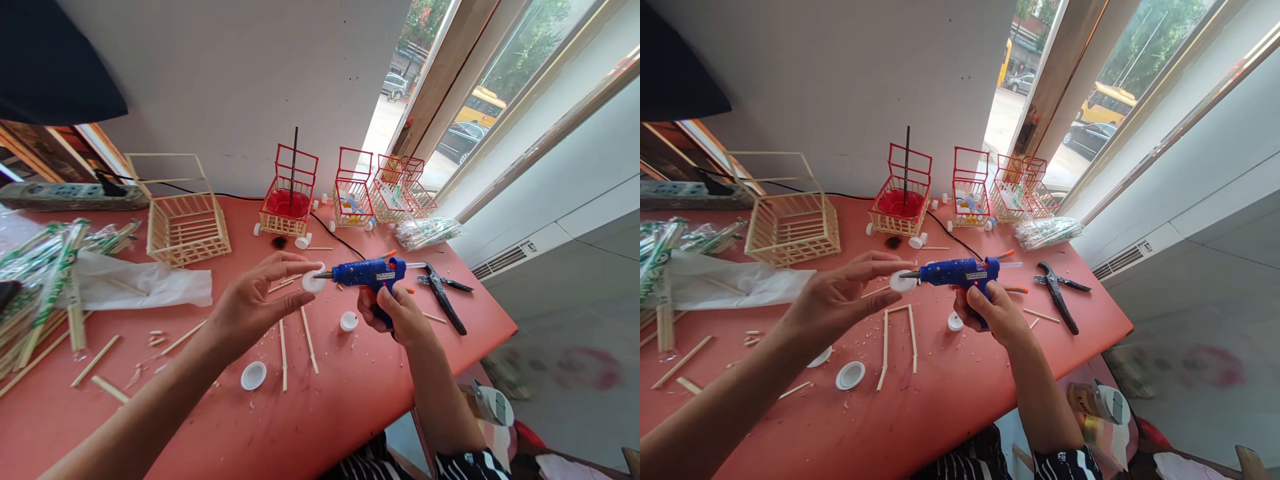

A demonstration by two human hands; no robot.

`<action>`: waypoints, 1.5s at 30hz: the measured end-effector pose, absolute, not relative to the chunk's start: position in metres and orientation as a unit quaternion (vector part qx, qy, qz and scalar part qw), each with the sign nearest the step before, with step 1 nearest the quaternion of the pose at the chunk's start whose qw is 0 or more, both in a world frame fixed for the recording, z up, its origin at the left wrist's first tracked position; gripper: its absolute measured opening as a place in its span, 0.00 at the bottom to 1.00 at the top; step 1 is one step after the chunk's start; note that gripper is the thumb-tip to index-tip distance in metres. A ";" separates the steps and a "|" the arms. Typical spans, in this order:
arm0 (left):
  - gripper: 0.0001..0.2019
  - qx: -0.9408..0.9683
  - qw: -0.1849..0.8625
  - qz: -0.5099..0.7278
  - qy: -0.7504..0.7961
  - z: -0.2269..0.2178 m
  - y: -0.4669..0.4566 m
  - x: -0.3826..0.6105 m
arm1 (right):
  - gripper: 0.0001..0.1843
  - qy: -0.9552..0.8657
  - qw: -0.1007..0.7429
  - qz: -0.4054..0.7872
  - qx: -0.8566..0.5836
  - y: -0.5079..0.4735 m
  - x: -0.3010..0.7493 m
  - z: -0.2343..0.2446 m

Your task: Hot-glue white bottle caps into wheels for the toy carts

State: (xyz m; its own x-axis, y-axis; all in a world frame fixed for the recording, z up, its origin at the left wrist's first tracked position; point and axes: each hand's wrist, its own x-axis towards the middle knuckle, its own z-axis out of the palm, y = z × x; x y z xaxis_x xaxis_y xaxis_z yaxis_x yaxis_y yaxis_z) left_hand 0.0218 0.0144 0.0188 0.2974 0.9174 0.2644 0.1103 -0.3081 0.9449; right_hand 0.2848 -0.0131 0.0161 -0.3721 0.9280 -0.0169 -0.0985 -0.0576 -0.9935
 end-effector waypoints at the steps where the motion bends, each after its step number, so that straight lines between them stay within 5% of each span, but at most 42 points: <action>1: 0.19 0.658 0.465 0.451 0.383 0.020 0.014 0.023 | 0.30 -0.544 0.420 0.621 -0.377 -0.013 0.285 0.016; 15: 0.20 0.471 0.664 0.453 0.364 0.008 0.009 0.038 | 0.19 -0.542 0.518 0.484 -0.451 -0.016 0.259 0.012; 45: 0.17 0.560 0.572 0.438 0.408 0.004 0.006 0.046 | 0.19 -0.615 0.492 0.438 -0.432 -0.024 0.249 0.009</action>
State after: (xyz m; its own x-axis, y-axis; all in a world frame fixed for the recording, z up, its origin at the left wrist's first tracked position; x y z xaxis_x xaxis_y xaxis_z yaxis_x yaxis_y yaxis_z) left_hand 0.0461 0.0058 0.0041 0.2836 0.9586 0.0246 -0.0448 -0.0124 0.9989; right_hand 0.2493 -0.0245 0.0093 -0.1419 0.9635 0.2272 0.1001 0.2423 -0.9650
